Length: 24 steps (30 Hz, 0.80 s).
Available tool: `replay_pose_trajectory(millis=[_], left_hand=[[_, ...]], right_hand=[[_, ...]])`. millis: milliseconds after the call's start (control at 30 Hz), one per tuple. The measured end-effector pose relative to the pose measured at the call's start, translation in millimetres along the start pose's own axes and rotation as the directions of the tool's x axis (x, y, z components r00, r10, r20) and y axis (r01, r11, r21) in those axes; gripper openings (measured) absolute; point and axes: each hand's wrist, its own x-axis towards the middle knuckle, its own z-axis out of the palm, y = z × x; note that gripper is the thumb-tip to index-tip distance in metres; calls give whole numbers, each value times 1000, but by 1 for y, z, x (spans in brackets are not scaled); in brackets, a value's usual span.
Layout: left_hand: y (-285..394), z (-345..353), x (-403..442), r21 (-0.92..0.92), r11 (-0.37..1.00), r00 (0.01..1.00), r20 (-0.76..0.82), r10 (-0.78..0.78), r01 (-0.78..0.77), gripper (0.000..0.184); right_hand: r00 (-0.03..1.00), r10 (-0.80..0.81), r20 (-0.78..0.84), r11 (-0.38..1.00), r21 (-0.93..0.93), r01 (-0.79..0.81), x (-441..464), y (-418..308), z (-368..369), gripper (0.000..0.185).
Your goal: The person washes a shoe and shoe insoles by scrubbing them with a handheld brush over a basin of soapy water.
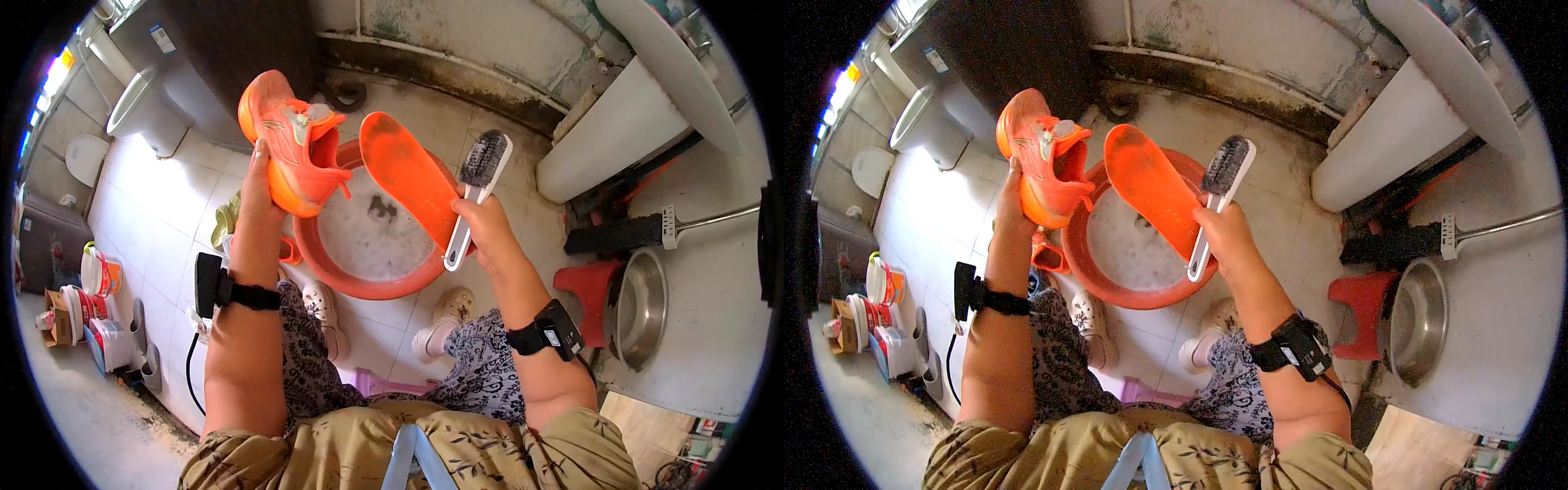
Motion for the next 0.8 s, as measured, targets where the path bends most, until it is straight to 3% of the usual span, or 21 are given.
replay_pose_trajectory(millis=[67, 167, 200, 267, 300, 367, 633, 700, 733, 800], left_hand=[[-5, 4, -4, -28, 999, 999, -26, -24, 24, 53], [-13, 17, -23, -81, 956, 948, -130, -290, 281, 48], [-24, 10, -20, -74, 960, 951, -135, -280, 272, 48], [-50, -17, -8, -105, 949, 947, -92, -308, 298, 44], [-51, -13, -11, -97, 950, 947, -96, -306, 297, 44], [-59, -2, -18, -197, 882, 902, 37, -431, 429, 37], [-68, 23, -23, -164, 893, 885, 293, -361, 418, 40], [-61, 37, -27, -250, 812, 801, 465, -377, 528, 43], [-58, 46, -31, -249, 810, 799, 467, -379, 530, 43], [-55, 58, -39, -250, 848, 854, 373, -362, 468, 46]], right_hand=[[996, 21, -86, 999, 48, -17, -3, -6, 3, 31], [992, -14, -124, 998, 54, 21, 2, -5, 2, 30], [993, -17, -114, 998, 61, 24, 3, -6, 1, 30], [994, -58, -89, 984, 163, 72, 5, -10, 1, 33], [990, -3, -138, 987, 157, 25, 0, -25, 4, 28], [987, -33, -155, 982, 179, 61, 6, -24, 1, 28], [973, -39, -226, 961, 257, 98, 12, -27, -4, 27], [984, 23, -176, 982, 187, 10, 20, -18, -9, 33], [983, 24, -180, 982, 187, 10, 24, -11, -9, 33], [993, 109, -35, 945, 314, -93, 28, -2, -5, 31]])
